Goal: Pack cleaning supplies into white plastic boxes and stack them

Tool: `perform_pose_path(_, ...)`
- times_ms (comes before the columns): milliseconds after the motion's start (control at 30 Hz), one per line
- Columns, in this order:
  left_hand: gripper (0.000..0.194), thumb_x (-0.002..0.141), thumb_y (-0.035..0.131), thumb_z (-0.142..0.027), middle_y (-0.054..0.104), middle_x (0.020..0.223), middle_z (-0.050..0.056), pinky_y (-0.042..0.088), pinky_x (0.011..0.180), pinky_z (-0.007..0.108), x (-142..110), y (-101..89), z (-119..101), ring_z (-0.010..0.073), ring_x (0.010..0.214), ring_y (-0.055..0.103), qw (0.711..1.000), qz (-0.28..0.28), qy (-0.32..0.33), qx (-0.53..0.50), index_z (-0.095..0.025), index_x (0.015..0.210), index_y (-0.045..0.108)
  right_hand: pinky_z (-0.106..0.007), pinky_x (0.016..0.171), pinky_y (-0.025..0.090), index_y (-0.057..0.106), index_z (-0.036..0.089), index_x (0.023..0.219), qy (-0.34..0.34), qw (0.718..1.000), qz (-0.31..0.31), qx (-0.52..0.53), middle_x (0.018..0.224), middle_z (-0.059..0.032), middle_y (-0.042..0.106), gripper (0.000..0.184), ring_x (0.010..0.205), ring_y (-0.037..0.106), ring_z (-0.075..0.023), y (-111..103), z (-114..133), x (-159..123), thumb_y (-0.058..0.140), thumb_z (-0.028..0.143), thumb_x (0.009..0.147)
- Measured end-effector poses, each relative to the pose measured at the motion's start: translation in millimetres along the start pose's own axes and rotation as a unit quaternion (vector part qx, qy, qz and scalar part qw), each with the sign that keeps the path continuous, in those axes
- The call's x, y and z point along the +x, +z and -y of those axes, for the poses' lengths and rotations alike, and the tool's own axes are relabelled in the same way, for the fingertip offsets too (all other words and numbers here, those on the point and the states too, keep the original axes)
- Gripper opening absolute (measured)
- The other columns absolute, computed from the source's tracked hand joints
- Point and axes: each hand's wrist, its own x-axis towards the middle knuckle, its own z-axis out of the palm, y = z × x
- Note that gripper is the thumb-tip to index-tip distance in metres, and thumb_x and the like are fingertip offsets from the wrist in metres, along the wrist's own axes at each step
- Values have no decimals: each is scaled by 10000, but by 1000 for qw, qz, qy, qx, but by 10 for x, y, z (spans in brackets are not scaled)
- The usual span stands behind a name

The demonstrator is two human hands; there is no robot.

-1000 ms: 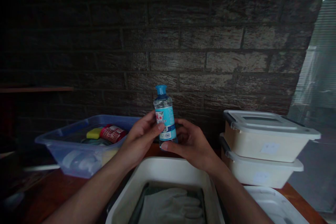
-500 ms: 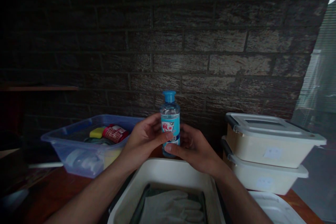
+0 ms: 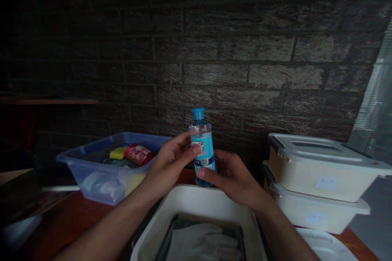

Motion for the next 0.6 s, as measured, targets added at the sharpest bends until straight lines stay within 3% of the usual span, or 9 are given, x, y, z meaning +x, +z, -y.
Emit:
perform_pose_path(200,321,907,736,-315,726,1131,78,477,904,286,36,-35,61,208,1045,642,993,-41,-36,-103,-173,1191,696,-266,686,488,709,165,1126,38,999,7,-21,948,-50,714,370,796,621,-158,10,79,-16,737,462,906)
perform_pose_path(300,311,906,726,-298,715,1060,65,489,859,286,35,-34,46,195,982,638,986,-50,-56,-147,-179,1192,693,-282,681,495,700,155,1085,47,999,14,-19,914,-63,713,381,781,625,-170,12,83,-17,720,492,909)
perform_pose_path(433,284,904,725,-311,716,1059,53,495,879,296,34,-41,56,188,976,634,989,-57,-41,-129,-186,1158,715,-271,691,488,690,164,1115,30,999,-7,-11,932,-46,699,392,803,617,-163,13,60,-3,779,455,869)
perform_pose_path(600,414,876,766,-399,729,1190,85,505,912,327,44,-47,118,227,1050,661,992,-92,-52,-72,-187,1224,690,-266,717,467,678,179,1032,17,999,-45,-24,942,-15,675,388,827,595,-156,16,7,4,865,410,782)
